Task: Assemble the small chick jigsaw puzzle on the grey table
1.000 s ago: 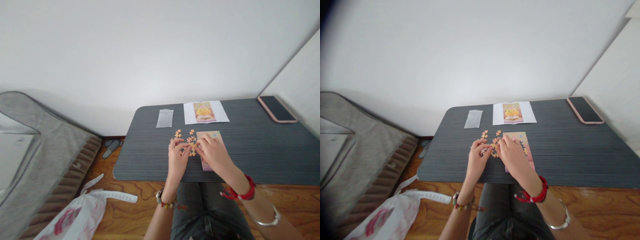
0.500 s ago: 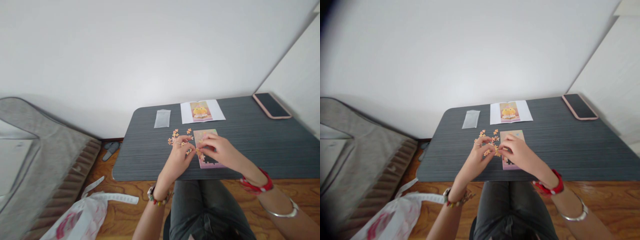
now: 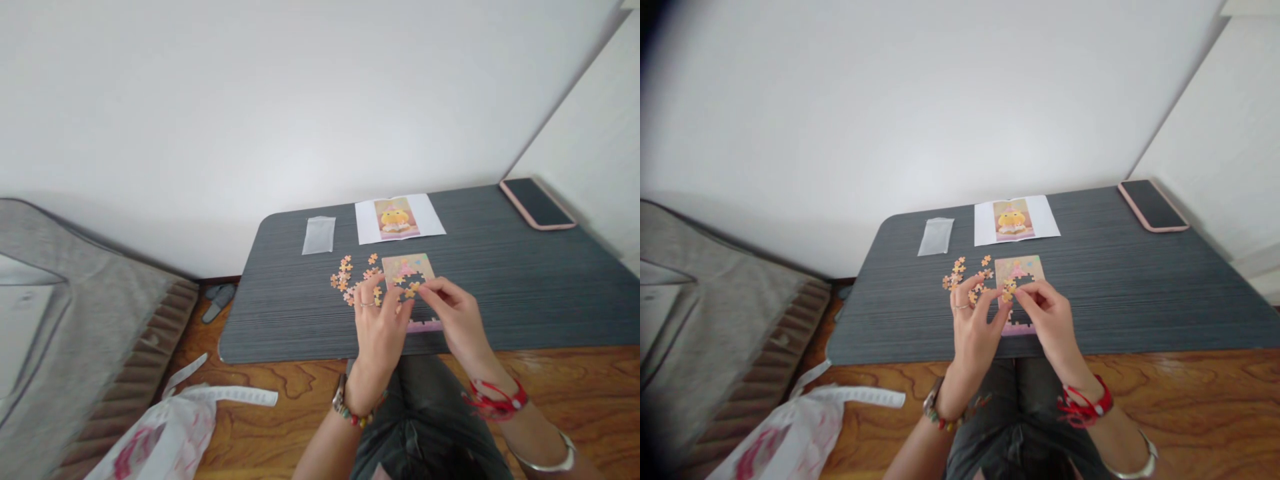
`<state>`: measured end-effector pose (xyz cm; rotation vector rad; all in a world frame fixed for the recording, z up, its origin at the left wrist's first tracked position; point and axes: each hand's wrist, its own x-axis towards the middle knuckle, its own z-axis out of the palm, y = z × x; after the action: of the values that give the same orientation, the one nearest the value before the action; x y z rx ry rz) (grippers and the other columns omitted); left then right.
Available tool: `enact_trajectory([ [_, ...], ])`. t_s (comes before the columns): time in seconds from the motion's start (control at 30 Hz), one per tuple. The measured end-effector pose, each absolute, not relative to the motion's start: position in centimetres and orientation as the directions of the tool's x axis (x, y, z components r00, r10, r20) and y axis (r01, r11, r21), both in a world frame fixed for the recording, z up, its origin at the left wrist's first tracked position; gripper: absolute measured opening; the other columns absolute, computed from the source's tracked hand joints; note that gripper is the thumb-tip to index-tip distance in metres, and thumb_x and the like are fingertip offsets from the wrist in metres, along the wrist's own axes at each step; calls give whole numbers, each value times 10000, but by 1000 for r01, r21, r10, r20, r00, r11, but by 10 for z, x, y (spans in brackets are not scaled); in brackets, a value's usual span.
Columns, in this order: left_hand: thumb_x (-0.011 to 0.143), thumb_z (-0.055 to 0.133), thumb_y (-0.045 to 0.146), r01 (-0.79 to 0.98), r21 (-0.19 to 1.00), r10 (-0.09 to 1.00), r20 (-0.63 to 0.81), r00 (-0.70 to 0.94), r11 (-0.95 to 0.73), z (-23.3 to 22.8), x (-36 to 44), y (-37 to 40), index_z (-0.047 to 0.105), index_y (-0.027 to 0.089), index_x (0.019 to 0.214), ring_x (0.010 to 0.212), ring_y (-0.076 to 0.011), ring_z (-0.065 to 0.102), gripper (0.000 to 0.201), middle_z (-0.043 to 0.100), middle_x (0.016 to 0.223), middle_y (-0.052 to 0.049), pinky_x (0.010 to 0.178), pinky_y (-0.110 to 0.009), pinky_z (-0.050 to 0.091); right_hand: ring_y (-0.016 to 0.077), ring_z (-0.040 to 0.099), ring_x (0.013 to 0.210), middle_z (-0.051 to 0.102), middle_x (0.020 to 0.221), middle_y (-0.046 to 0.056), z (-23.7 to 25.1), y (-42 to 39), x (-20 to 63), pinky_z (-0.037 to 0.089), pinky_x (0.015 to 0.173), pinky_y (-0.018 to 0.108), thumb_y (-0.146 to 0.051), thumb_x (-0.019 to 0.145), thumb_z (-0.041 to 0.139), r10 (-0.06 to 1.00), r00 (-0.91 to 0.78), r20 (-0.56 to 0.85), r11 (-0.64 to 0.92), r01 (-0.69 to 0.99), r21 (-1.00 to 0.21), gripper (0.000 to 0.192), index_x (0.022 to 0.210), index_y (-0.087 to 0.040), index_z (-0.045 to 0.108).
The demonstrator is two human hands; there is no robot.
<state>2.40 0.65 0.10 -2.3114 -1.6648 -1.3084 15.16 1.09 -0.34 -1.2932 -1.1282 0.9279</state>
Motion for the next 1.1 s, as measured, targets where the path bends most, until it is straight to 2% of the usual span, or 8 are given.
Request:
enact_trajectory([
  [0.13,818,580,215,803,389,748,655,104,-452,3,28,9,600,192,910,1048,-234,490,97,480,1108,-105,890,-438,439,135,508,688,544,685,-7,-3,7,154,396,620,252,-347,745,625,956,254,148,123,109,-986,173,666,-194,607],
  [0.33,823,576,198,791,352,750,632,193,-500,2,20,14,612,191,884,1031,-222,492,71,489,1098,-95,880,-419,457,129,490,630,536,709,6,-3,3,167,390,563,254,-352,797,576,963,136,234,163,396,-904,175,734,-197,625],
  [0.43,820,576,183,776,358,756,616,221,-519,2,18,18,615,183,859,1005,-214,490,56,497,1088,-86,869,-400,467,123,493,606,549,756,16,0,4,174,408,554,255,-329,828,552,944,47,326,248,548,-799,162,867,-197,638],
  [0.53,820,574,184,757,361,754,607,253,-544,3,17,23,616,181,851,986,-208,485,52,502,1074,-80,860,-392,472,144,546,699,578,835,45,3,8,179,446,640,270,-293,871,500,894,-99,438,389,657,-645,202,992,-191,626],
  [0.63,815,578,176,754,342,752,590,292,-561,6,16,29,614,177,826,989,-212,475,38,498,1067,-81,848,-388,476,176,569,797,594,862,67,4,13,184,451,725,299,-272,888,473,846,-216,488,466,743,-480,216,1003,-182,632],
  [0.73,813,569,150,762,311,762,549,344,-568,8,15,35,610,173,809,993,-212,469,47,487,1075,-79,854,-382,472,192,572,809,602,856,72,1,18,186,450,746,321,-281,880,490,834,-260,486,470,797,-380,212,981,-176,643],
  [0.93,833,537,162,788,278,798,455,396,-549,5,20,50,622,176,777,997,-214,450,103,480,1081,-73,863,-370,463,175,570,723,595,807,62,-10,30,190,466,679,306,-313,876,491,858,-216,466,432,794,-427,226,940,-173,656],
  [1.1,827,552,185,819,272,841,369,397,-505,0,28,62,639,188,773,1012,-221,440,103,484,1089,-65,860,-370,457,177,581,744,605,809,56,-19,42,198,464,685,303,-262,881,480,870,-234,435,437,776,-455,198,863,-184,661],
])
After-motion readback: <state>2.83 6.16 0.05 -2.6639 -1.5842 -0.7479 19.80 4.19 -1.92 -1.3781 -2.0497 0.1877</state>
